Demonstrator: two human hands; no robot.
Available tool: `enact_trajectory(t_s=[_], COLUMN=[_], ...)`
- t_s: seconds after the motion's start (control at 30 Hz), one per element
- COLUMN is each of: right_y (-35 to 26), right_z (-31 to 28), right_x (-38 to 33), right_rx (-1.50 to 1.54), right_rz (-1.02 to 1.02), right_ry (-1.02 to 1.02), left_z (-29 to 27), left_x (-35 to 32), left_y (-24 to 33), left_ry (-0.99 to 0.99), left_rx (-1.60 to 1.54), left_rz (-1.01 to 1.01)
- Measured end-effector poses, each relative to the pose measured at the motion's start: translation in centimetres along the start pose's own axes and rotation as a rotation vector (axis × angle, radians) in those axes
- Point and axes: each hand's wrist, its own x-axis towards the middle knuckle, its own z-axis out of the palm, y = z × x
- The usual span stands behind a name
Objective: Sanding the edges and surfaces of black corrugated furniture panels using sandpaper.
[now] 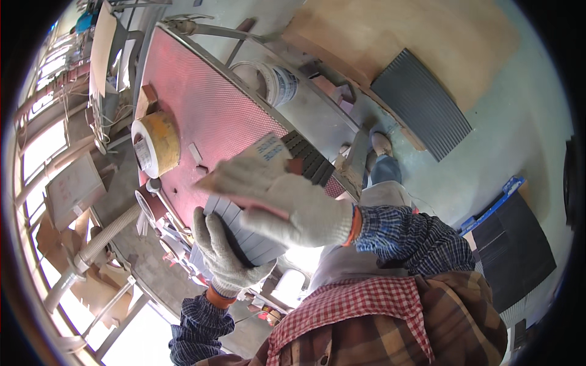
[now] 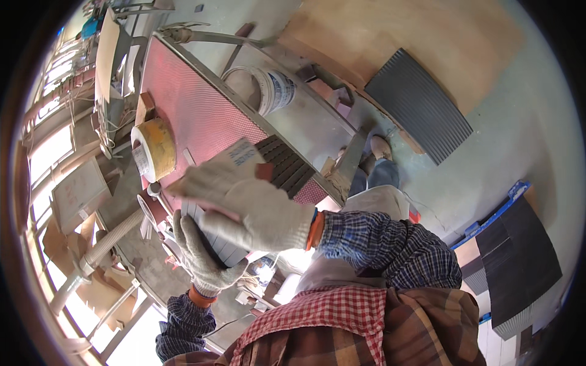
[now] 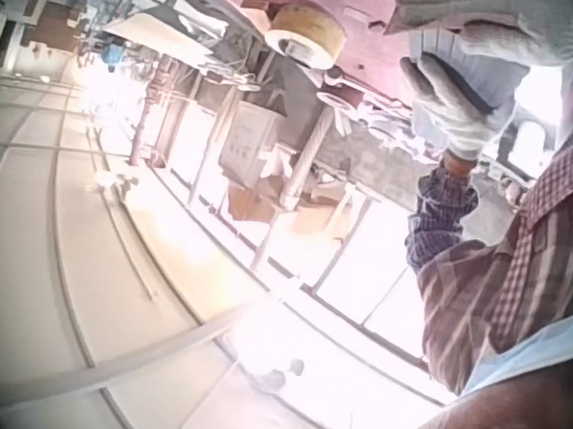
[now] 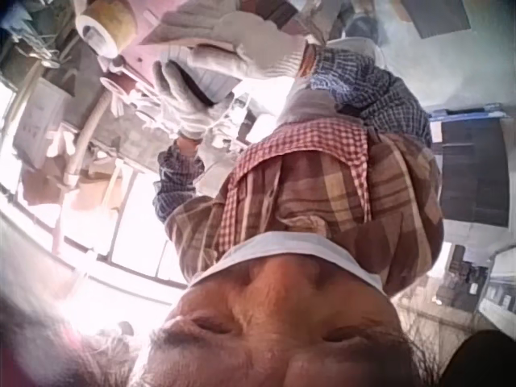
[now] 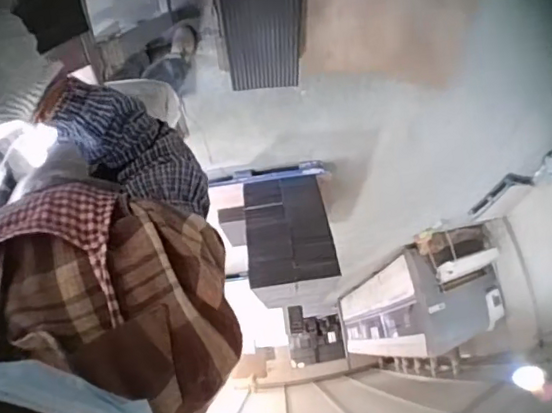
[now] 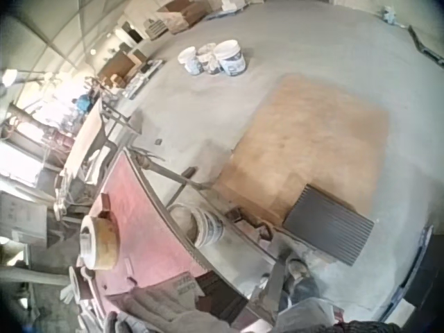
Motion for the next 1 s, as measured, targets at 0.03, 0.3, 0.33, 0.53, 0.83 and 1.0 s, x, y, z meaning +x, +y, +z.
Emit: enact_trajectory(t_s=[0.03, 0.3, 0.33, 0.53, 0.83, 1.0], right_y=[-0.3, 3.3, 3.0, 2.5, 1.1, 5.9], right_z=[-0.1, 0.2, 0.3, -2.1, 0.3, -2.5], right_x=[0.3, -1.1, -0.8, -1.5, -2.7, -5.3], right_rx=[-0.025, -0.104, -0.095, -0.026, 0.078, 0.369], right_rz=[-0.092, 0.051, -0.131, 0.391, -0.101, 0.669], right_ry=[-0.051, -0.013, -0.113, 0.025, -0.050, 0.236], left_z=[-0.1, -0.1, 0.0, 0.0, 0.2, 0.1], left_x=[0.0, 0.0, 0.0, 0.0, -0.2, -0.1], left_y=[0.0, -0.1, -0.1, 0.0, -0.1, -0.1], left_ry=[-0.014, -0.028, -0.023, -0.017, 0.002, -0.024], left_rx=[0.012, 0.029, 0.027, 0.005, -0.002, 0.000], left_rz=[-0.016, 0.003, 0.008, -0.018, -0.037, -0.047])
